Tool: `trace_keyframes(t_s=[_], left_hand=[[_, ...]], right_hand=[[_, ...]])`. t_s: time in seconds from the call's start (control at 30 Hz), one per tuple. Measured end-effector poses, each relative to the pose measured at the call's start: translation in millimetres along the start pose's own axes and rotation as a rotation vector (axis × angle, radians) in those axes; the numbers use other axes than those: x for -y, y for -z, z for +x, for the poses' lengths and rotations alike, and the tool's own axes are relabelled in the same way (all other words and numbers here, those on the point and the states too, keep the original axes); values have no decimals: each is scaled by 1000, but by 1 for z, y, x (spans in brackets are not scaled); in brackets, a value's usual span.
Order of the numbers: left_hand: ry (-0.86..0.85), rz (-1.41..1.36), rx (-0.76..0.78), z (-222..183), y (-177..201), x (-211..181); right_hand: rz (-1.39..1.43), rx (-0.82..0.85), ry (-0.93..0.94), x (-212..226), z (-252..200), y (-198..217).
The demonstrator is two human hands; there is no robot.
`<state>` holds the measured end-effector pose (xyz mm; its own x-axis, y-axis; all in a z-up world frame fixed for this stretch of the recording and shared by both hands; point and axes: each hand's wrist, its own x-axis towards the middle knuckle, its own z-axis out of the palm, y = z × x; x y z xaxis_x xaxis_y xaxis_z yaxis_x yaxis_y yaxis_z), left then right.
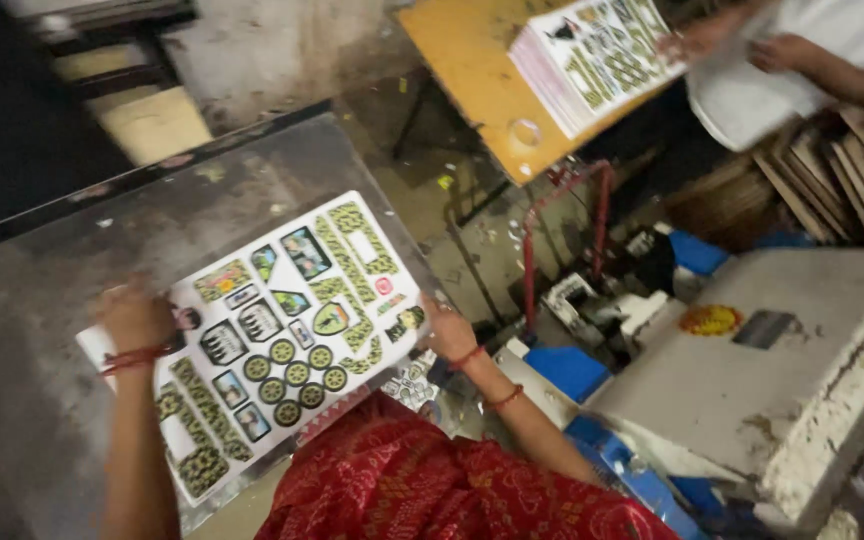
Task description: Processing and stacking printed paper sheets at a workstation.
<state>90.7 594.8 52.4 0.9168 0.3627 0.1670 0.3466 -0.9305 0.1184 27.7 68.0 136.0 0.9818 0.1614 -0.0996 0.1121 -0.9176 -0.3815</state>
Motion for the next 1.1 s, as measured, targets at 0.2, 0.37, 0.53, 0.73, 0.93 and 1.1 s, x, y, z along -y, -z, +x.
trace_keyframes(t_s=[0.2, 0.37, 0.53, 0.73, 0.93, 1.1], left_hand=[[-1476, -1117, 321, -180, 273, -373], [-2116, -1183, 1254, -303, 401, -439], [-2156, -1142, 1493, -344, 394, -479], [-2080, -1086, 1657, -355, 370, -534], [-1911, -980, 1832, -318, 336, -563], [-1474, -688, 1621, -310, 187, -555]], right_hand=[[-71, -68, 159, -26, -17, 54], [-53, -178, 104, -86, -83, 118], [38, -328, -160, -142, -199, 204], [115, -736, -410, -243, -325, 321], [361, -1047, -522, -456, -354, 349], [421, -673, -765, -606, -282, 186]])
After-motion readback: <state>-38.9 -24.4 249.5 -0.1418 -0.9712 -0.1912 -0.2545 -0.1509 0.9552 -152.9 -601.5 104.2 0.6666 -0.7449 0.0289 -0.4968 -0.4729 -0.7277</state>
